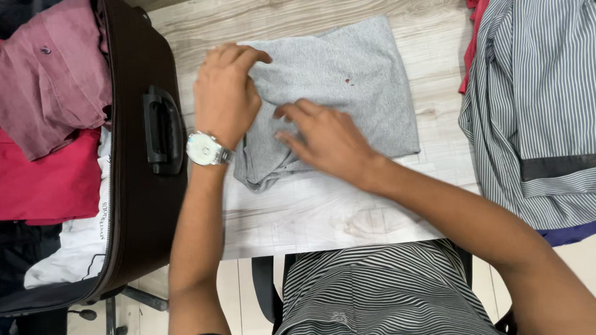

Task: The person folds a grey t-shirt and then a striped button-down shirt by hand on a wooden surface before placing them into a suitcase.

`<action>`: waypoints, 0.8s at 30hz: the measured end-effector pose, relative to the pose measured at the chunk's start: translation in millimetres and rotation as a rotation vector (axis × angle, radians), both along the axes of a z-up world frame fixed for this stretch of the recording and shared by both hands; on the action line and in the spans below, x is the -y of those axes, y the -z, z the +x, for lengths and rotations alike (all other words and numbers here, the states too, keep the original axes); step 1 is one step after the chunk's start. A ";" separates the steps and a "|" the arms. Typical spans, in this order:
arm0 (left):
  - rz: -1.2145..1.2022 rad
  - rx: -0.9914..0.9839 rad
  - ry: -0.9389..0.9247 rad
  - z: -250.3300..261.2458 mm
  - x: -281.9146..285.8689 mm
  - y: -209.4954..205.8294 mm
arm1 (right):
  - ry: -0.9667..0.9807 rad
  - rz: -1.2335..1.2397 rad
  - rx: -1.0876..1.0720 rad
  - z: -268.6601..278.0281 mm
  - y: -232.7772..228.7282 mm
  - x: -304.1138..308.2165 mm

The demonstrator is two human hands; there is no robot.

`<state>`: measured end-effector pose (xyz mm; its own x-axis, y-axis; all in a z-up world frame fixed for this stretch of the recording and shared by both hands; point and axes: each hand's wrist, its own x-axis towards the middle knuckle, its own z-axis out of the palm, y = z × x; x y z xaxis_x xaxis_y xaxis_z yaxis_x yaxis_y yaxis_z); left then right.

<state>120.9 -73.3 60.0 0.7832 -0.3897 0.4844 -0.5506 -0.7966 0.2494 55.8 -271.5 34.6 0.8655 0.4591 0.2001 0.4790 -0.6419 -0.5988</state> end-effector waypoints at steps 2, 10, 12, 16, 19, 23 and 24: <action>-0.145 -0.209 0.003 -15.5 28.0 15.2 | 0.110 -0.073 0.114 27.7 19.1 25.9; 0.176 -0.441 -0.112 -17.3 71.6 71.0 | 0.257 -0.333 -0.016 61.2 62.1 93.9; 0.267 -0.608 -0.242 -16.2 61.6 65.6 | 0.315 -0.407 -0.069 66.3 56.0 115.0; 0.294 -0.584 -0.363 -13.4 54.3 71.5 | 0.435 -0.431 -0.029 67.9 55.9 140.5; 0.335 -0.346 -0.304 -8.0 58.9 87.6 | 0.395 -0.404 0.066 65.0 54.8 127.4; 0.206 -0.316 -0.119 -4.7 63.3 100.8 | 0.139 -0.300 -0.062 43.3 54.1 85.6; 0.172 -0.362 -0.102 -3.4 63.6 99.7 | 0.068 -0.293 -0.088 42.3 53.4 80.7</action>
